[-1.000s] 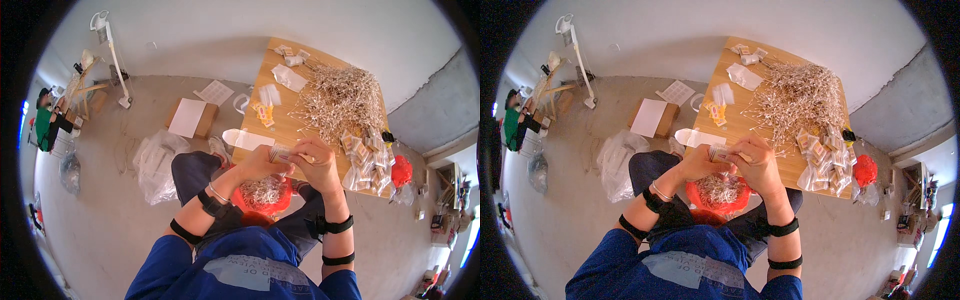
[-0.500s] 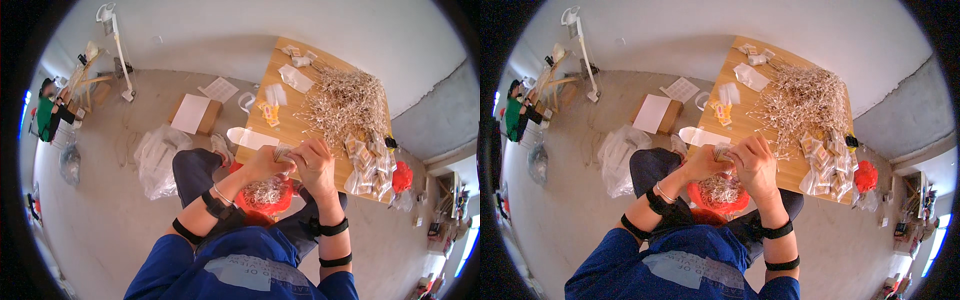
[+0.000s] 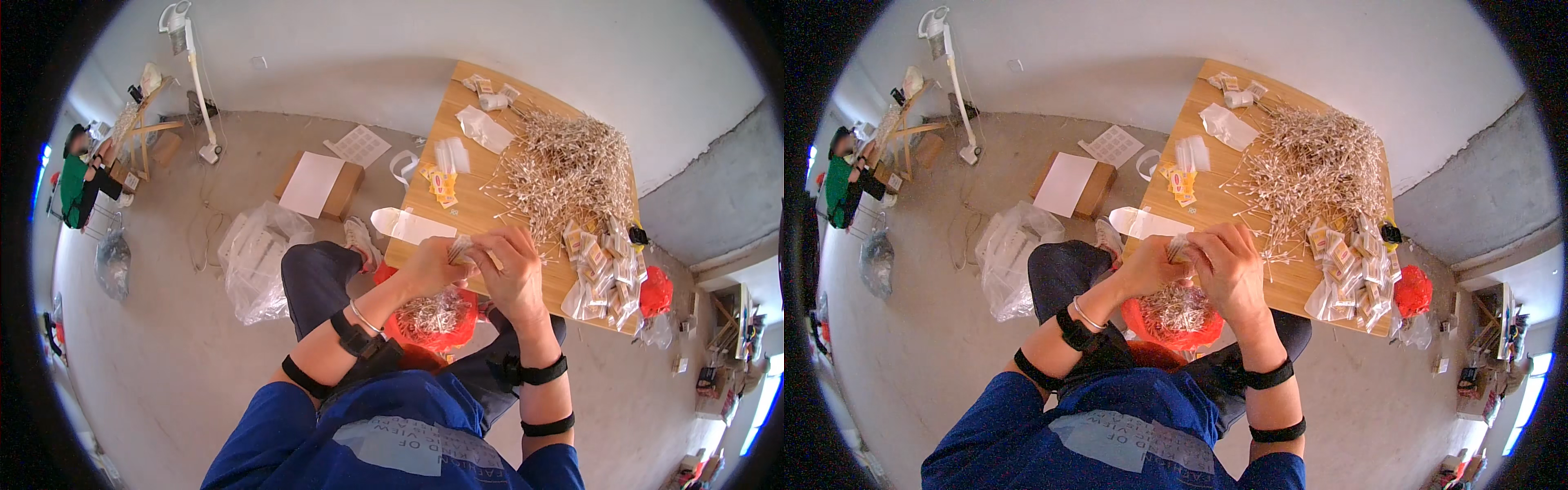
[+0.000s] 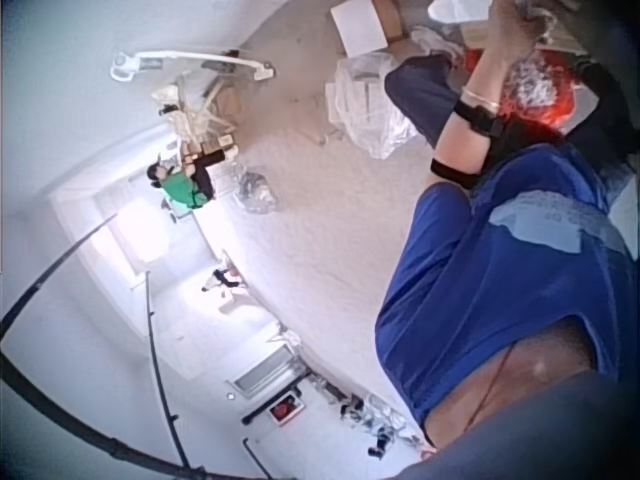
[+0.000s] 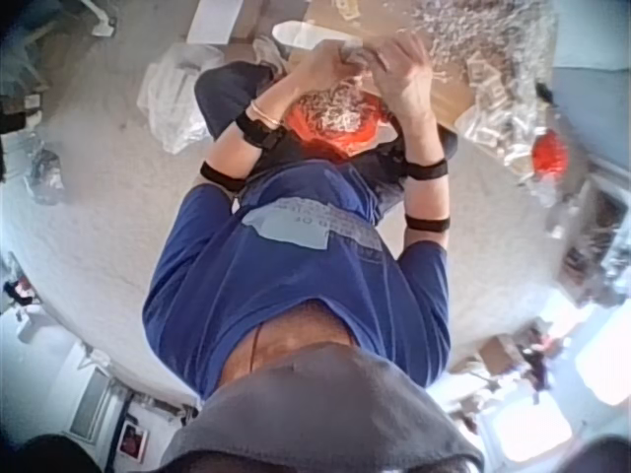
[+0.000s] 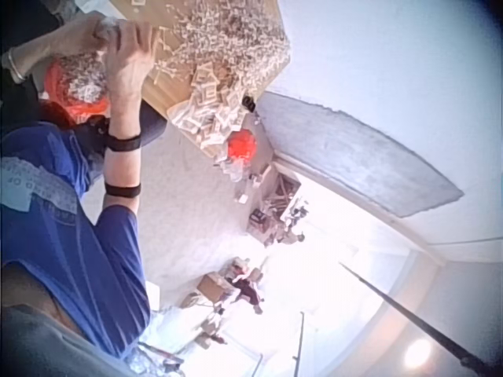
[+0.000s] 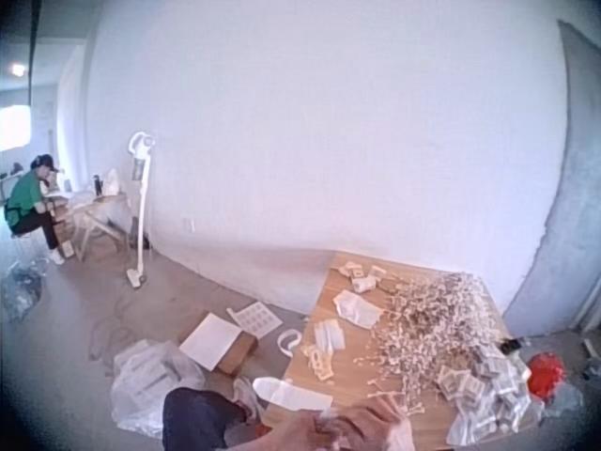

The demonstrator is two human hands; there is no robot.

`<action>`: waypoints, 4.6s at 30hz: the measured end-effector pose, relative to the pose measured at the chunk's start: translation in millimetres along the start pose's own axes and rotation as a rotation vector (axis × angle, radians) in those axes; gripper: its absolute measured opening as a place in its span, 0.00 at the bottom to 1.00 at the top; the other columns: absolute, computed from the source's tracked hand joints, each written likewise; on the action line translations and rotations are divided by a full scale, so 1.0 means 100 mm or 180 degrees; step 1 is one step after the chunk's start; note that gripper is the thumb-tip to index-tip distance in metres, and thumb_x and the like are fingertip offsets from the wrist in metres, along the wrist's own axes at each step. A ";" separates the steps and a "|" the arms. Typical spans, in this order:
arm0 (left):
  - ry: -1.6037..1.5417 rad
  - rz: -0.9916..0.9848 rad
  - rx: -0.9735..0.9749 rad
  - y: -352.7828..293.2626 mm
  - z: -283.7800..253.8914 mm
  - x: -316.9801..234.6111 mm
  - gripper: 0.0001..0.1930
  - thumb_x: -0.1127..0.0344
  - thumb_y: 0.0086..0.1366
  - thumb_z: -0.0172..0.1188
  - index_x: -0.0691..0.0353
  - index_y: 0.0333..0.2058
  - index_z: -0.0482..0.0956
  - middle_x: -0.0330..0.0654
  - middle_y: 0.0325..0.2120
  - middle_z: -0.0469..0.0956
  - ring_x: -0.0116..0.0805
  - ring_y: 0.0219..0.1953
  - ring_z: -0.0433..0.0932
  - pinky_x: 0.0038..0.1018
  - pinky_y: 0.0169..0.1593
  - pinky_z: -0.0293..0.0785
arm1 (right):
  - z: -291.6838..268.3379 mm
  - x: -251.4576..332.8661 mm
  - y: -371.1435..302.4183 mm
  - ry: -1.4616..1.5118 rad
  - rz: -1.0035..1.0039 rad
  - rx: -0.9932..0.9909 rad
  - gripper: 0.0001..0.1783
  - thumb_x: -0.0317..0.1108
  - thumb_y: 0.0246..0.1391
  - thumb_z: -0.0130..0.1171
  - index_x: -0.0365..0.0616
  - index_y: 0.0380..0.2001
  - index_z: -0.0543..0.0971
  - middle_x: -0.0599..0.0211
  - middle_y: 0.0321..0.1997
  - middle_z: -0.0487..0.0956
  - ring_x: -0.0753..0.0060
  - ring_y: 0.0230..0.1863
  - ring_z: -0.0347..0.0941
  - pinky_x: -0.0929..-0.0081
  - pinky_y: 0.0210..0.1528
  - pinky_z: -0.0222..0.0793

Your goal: The person sits at a wooden table and packs cotton swabs into small clear plastic bags. They pick up swabs from a large pile on the table, align them, and insert them into the bags. The person then folds the top of the bag to close it and places the finished package on the table.

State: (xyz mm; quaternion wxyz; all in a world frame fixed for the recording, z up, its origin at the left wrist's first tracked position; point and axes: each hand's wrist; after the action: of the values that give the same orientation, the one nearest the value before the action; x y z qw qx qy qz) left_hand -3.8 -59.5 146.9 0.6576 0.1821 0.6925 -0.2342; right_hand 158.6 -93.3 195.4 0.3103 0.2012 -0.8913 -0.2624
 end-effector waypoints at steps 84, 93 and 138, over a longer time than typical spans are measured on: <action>-0.0461 0.0333 -0.0761 0.43 0.22 1.09 0.15 0.77 0.59 0.66 0.63 0.46 0.81 0.31 0.29 0.77 0.15 0.28 0.67 0.15 0.32 0.65 | 0.82 -1.00 -0.73 0.1560 0.1402 -0.0181 0.07 0.24 0.52 0.64 0.40 0.36 0.83 0.58 0.39 0.83 0.62 0.44 0.79 0.71 0.47 0.75; -0.0802 0.0264 -0.0630 0.45 0.22 1.35 0.11 0.72 0.61 0.65 0.64 0.43 0.79 0.35 0.34 0.79 0.20 0.37 0.74 0.20 0.42 0.71 | 0.95 -1.08 -0.85 0.1653 0.1662 -0.0053 0.04 0.27 0.52 0.64 0.41 0.33 0.82 0.60 0.38 0.83 0.61 0.41 0.77 0.68 0.46 0.72; -0.1099 -0.0001 -0.0297 0.56 0.14 1.42 0.04 0.71 0.66 0.57 0.65 0.35 0.76 0.39 0.39 0.80 0.21 0.40 0.73 0.21 0.47 0.69 | 1.04 -1.21 -0.97 0.3439 0.2602 0.0110 0.04 0.28 0.60 0.58 0.38 0.33 0.78 0.65 0.41 0.81 0.80 0.40 0.71 0.80 0.47 0.66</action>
State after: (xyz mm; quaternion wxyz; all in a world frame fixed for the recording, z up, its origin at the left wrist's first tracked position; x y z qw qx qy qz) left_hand 29.4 -28.6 0.2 0.7744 0.1084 0.5795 -0.2298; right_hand 196.8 -70.8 14.0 0.7832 -0.0441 -0.6195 0.0277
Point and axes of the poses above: each hand's wrist, its own y-axis towards the middle knuckle, its own z-axis out of the palm, x = y × z
